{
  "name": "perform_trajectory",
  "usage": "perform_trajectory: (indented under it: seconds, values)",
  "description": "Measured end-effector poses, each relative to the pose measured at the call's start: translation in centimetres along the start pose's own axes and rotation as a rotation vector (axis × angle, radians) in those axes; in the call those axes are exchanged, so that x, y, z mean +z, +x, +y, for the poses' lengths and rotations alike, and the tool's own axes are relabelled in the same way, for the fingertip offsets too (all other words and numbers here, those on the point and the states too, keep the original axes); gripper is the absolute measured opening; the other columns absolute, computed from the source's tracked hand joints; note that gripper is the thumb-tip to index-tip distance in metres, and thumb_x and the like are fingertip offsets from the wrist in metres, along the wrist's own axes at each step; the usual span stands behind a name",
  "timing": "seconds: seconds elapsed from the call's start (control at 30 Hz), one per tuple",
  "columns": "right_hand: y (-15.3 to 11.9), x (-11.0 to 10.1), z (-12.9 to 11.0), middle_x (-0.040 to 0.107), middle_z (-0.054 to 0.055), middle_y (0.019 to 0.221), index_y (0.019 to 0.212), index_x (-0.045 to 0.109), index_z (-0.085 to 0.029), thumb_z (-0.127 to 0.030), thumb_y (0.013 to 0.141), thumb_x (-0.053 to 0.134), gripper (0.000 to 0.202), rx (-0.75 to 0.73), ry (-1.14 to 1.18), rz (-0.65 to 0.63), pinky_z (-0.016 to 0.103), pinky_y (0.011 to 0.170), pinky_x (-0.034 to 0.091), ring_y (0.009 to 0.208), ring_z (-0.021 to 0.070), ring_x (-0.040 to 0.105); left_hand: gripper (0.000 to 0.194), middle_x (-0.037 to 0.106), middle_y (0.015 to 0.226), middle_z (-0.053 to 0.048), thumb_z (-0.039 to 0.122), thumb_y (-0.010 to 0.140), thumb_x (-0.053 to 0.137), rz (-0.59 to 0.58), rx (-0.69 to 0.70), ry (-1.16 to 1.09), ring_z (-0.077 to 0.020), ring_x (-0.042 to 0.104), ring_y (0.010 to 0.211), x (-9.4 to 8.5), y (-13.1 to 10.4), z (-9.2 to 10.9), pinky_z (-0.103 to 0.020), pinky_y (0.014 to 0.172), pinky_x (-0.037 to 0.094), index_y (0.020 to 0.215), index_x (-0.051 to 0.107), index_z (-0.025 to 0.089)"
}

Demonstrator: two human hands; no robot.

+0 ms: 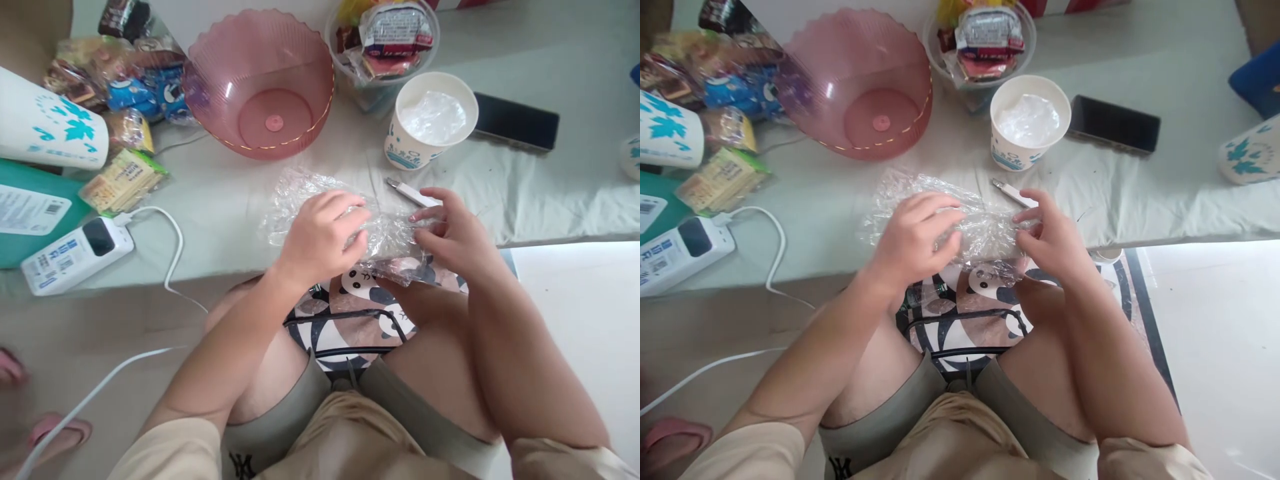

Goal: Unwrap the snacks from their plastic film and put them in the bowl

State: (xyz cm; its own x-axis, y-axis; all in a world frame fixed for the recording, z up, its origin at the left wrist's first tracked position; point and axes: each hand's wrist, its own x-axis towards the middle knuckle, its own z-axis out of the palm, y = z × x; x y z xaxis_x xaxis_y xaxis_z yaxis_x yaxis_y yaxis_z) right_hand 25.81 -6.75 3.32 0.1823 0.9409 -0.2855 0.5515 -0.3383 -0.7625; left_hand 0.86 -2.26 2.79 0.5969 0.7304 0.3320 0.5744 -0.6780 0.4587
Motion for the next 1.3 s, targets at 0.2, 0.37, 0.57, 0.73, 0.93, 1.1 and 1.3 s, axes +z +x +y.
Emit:
perform_trajectory:
  seconds: [0.2,0.37,0.57,0.73,0.93,1.1,1.3]
  values:
    - [-0.4,-1.3,0.1,0.068,0.001,0.069,0.128,0.061,-0.026,-0.019,0.075,0.062,0.053,0.193,-0.01,0.007,0.035,0.058,0.05,0.061,0.0201,0.063,0.056,0.043,0.167,-0.008,0.023,0.091,0.056,-0.371,-0.174,0.125,-0.0368,0.031,0.158,0.7,0.2,-0.5,-0.064,0.128,0.023,0.147,0.057,0.026]
    - [-1.1,-1.9,-0.3,0.053,-0.006,0.054,0.112,0.064,-0.028,-0.024,0.075,0.064,0.038,0.104,0.414,-0.035,0.031,0.047,0.042,0.049,0.0163,0.055,0.06,0.045,0.165,-0.009,0.021,0.085,0.057,-0.271,-0.091,0.117,-0.0363,0.034,0.157,0.8,-0.5,-2.1,-0.063,0.129,0.023,0.145,0.059,0.024]
    - [-1.2,-0.8,-0.9,0.049,-0.007,0.06,0.099,0.056,-0.034,-0.034,0.082,0.069,0.021,-0.076,0.886,-0.047,0.027,0.04,0.04,0.046,0.0138,0.054,0.06,0.069,0.136,-0.015,0.061,0.084,0.061,0.139,0.134,-0.035,-0.0387,0.059,0.136,1.7,-2.0,0.0,-0.058,0.118,0.043,0.128,0.065,0.021]
    - [-1.9,0.6,-1.9,0.069,-0.001,0.089,0.1,0.056,-0.033,-0.051,0.086,0.068,0.027,-0.239,0.825,-0.161,0.031,0.052,0.052,0.067,0.0174,0.071,0.062,0.061,0.148,-0.022,0.043,0.089,0.066,0.171,0.043,-0.01,-0.0375,0.052,0.145,3.1,-2.7,2.2,-0.056,0.119,0.044,0.143,0.052,0.015]
    - [-1.0,1.9,-0.4,0.071,0.0,0.095,0.13,0.052,-0.037,-0.049,0.092,0.059,0.04,-0.388,0.687,-0.123,0.037,0.064,0.06,0.068,0.0171,0.069,0.034,0.073,0.134,-0.012,0.023,0.098,0.047,0.2,-0.193,-0.387,-0.0237,0.068,0.127,2.2,-2.6,1.5,-0.042,0.109,0.057,0.121,0.072,0.018]
    - [1.5,3.8,0.1,0.064,0.008,0.135,0.132,0.053,-0.031,-0.052,0.081,0.078,0.061,-0.559,0.519,0.135,0.046,0.1,0.058,0.122,0.0265,0.066,0.035,0.07,0.14,-0.006,0.033,0.096,0.05,-0.003,-0.334,-0.822,-0.0283,0.062,0.136,1.5,-2.1,1.1,-0.049,0.119,0.048,0.117,0.076,0.024]
    - [2.3,4.8,-1.7,0.07,0.001,0.08,0.091,0.065,-0.024,-0.068,0.089,0.066,0.044,-0.492,0.503,0.02,0.033,0.07,0.058,0.072,0.0161,0.068,0.066,0.048,0.164,-0.003,0.026,0.08,0.058,-0.308,-0.142,-0.854,-0.0357,0.041,0.154,0.9,-2.3,0.0,-0.054,0.128,0.035,0.146,0.062,0.027]
